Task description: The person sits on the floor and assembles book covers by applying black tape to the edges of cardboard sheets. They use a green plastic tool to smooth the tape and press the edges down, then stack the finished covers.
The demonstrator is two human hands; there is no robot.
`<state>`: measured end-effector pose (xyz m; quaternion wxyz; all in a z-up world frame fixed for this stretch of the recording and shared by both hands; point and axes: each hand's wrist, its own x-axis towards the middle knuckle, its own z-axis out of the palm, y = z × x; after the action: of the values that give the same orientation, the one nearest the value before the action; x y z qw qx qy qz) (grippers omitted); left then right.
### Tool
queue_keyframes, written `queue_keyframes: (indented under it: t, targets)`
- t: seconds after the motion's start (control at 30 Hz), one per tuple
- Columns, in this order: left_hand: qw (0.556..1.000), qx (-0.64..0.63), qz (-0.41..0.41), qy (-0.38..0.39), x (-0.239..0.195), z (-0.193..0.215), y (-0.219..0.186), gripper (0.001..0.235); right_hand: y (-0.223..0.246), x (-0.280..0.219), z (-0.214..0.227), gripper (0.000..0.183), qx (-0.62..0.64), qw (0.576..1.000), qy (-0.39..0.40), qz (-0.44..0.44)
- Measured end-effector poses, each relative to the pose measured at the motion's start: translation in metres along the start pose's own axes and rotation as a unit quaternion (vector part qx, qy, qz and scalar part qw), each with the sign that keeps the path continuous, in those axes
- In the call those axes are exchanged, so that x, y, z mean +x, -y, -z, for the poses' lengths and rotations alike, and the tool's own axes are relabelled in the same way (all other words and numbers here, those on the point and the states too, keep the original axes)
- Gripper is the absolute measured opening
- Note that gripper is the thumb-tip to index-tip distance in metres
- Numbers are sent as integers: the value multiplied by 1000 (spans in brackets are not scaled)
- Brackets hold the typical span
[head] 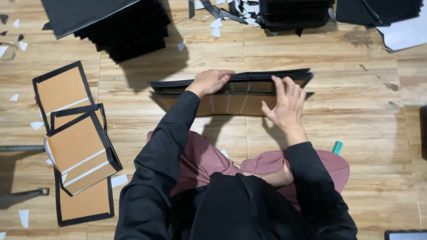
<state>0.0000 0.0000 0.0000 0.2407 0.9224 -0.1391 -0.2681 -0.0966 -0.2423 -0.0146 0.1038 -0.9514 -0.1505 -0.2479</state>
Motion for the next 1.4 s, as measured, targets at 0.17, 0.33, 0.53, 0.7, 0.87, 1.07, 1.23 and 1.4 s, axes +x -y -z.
queue_keyframes:
  t: [0.17,0.33,0.53,0.7,0.87,1.07,1.23,1.4]
  targets:
    - [1000,-7,6,-8,13,-4,8,39,-4,-20,-16,65,-15,999,-44,14]
    - [1000,-5,10,-23,14,-2,6,39,-10,-36,-28,47,-2,995,-94,27]
    - [1000,6,6,-23,0,-9,2,40,8,3,-2,97,8,1000,-16,6]
    - [994,52,-88,-27,-36,0,-9,74,5,5,-5,66,-35,998,44,12]
    - [962,188,-87,-175,-92,4,82,67,-73,-11,0,66,146,989,15,-6]
    - [904,-313,-53,-287,-137,-23,162,83,-124,-59,-84,76,585,770,25,-254]
    - [815,-495,-55,-296,-94,-78,179,103,-112,-68,-97,79,604,746,54,-275]
    - [856,-379,-45,-349,-110,-76,182,43,-171,-124,-152,34,508,786,84,-341]
